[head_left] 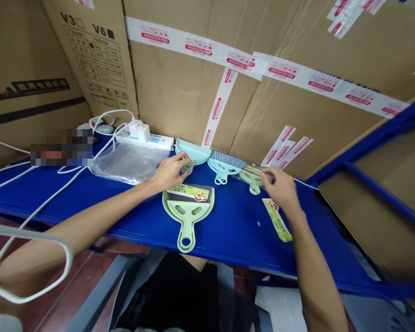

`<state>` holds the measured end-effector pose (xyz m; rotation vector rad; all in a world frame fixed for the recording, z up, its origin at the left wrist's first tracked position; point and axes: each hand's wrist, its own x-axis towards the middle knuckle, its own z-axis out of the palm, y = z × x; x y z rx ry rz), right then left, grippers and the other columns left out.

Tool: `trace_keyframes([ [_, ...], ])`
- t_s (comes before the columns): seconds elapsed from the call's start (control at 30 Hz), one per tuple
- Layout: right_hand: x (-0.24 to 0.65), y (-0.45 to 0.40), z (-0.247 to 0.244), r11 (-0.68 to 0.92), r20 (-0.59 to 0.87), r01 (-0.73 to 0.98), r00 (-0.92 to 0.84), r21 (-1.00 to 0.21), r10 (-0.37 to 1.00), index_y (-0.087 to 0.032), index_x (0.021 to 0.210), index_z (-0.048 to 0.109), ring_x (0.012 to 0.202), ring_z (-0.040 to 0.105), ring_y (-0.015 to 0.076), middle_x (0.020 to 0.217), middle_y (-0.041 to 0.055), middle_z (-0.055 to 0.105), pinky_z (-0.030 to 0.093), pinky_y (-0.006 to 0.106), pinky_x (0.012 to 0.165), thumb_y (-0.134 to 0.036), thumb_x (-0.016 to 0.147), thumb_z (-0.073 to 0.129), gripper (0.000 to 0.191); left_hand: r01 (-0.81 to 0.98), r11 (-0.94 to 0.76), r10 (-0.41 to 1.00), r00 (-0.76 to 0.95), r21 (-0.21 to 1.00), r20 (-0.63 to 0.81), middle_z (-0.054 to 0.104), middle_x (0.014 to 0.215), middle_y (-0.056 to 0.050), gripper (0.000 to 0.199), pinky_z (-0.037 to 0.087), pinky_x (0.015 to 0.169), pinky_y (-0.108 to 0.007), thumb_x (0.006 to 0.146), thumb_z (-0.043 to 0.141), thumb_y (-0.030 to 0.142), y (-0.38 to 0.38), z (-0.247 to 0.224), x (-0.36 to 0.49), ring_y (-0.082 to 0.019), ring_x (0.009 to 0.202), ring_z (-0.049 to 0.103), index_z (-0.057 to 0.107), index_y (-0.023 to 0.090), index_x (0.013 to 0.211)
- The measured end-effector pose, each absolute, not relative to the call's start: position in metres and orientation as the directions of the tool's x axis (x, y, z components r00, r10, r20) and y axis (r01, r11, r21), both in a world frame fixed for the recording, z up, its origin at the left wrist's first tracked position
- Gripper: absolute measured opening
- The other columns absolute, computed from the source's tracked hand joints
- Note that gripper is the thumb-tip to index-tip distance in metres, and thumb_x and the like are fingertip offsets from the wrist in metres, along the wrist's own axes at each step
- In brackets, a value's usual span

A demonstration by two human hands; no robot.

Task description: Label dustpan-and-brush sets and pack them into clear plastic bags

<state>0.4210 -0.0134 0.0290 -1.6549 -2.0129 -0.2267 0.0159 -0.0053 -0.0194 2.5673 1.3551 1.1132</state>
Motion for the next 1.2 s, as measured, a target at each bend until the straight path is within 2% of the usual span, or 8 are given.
trace_keyframes([
  [0.1,0.479,-0.010,0.041,-0.028,0.200,0.991,0.054,-0.130,0.978,-0.024,0.089,0.072,0.084,0.075,0.0269,0.088,0.0066,0.079,0.052,0.036,0.072,-0.056,0.091,0.066,0.033,0.559,-0.742,0.657,0.493,0.370,0.570,0.072,0.103,-0.005,0.022,0.046,0.065,-0.028,0.102,0.055,0.025,-0.012,-0.014,0.018,-0.011,0.062,0.058,0.075,0.018,0.108],
  [0.17,0.507,-0.010,0.040,-0.081,-0.052,0.988,0.075,-0.129,0.996,-0.023,0.089,0.070,0.076,0.073,0.0251,0.081,0.0060,0.078,0.050,0.033,0.066,-0.069,0.081,0.072,0.046,0.435,-0.807,0.590,0.630,0.400,0.505,0.074,0.096,-0.004,0.021,0.048,0.068,-0.027,0.104,0.058,0.030,-0.018,-0.011,0.021,-0.013,0.067,0.062,0.076,0.019,0.106],
  [0.3,0.521,-0.011,0.028,-0.077,-0.381,0.965,-0.025,-0.250,0.924,-0.022,0.097,0.067,0.064,0.069,0.0198,0.070,0.0032,0.074,0.047,0.028,0.057,-0.074,0.062,0.086,0.065,0.344,-0.856,0.486,0.789,0.386,0.375,0.077,0.115,-0.009,0.025,0.052,0.093,-0.032,0.103,0.066,0.039,-0.024,-0.009,0.026,-0.023,0.107,0.070,0.077,0.022,0.117],
  [0.43,0.509,-0.008,0.019,-0.051,-0.389,0.964,-0.057,-0.262,0.919,-0.021,0.084,0.067,0.059,0.064,0.0166,0.067,0.0025,0.072,0.044,0.026,0.053,-0.067,0.055,0.092,0.059,0.383,-0.857,0.486,0.822,0.344,0.296,0.074,0.126,-0.011,0.030,0.051,0.103,-0.037,0.103,0.065,0.041,-0.023,-0.013,0.028,-0.027,0.119,0.067,0.077,0.024,0.126],
  [0.57,0.503,-0.006,0.020,-0.022,-0.396,0.954,-0.104,-0.299,0.912,-0.020,0.073,0.070,0.057,0.062,0.0153,0.064,0.0026,0.071,0.044,0.026,0.054,-0.069,0.061,0.088,0.053,0.420,-0.849,0.510,0.809,0.321,0.292,0.073,0.127,-0.010,0.030,0.052,0.101,-0.035,0.104,0.064,0.042,-0.021,-0.015,0.027,-0.026,0.117,0.069,0.077,0.025,0.125],
  [0.8,0.504,-0.004,0.020,-0.118,-0.366,0.978,0.048,-0.173,0.929,-0.020,0.071,0.066,0.056,0.062,0.0163,0.064,0.0055,0.072,0.046,0.027,0.053,-0.070,0.056,0.091,0.058,0.409,-0.859,0.496,0.813,0.307,0.305,0.073,0.125,-0.010,0.030,0.051,0.101,-0.036,0.106,0.061,0.042,-0.022,-0.016,0.029,-0.026,0.116,0.069,0.078,0.025,0.125],
  [1.03,0.507,-0.004,0.023,-0.019,-0.367,0.934,-0.121,-0.356,0.922,-0.019,0.065,0.066,0.057,0.059,0.0150,0.060,0.0031,0.066,0.045,0.026,0.055,-0.073,0.060,0.086,0.058,0.377,-0.866,0.477,0.819,0.328,0.319,0.073,0.125,-0.012,0.032,0.051,0.102,-0.038,0.108,0.058,0.041,-0.024,-0.017,0.031,-0.027,0.116,0.067,0.078,0.024,0.127],
  [1.2,0.508,-0.015,0.042,0.049,-0.307,0.853,-0.240,-0.519,0.921,-0.016,0.070,0.074,0.066,0.062,0.0185,0.067,0.0062,0.069,0.053,0.030,0.064,-0.084,0.070,0.077,0.068,0.385,-0.859,0.488,0.817,0.338,0.308,0.073,0.124,-0.012,0.031,0.052,0.102,-0.040,0.108,0.058,0.038,-0.025,-0.014,0.032,-0.028,0.116,0.064,0.079,0.023,0.127],
])
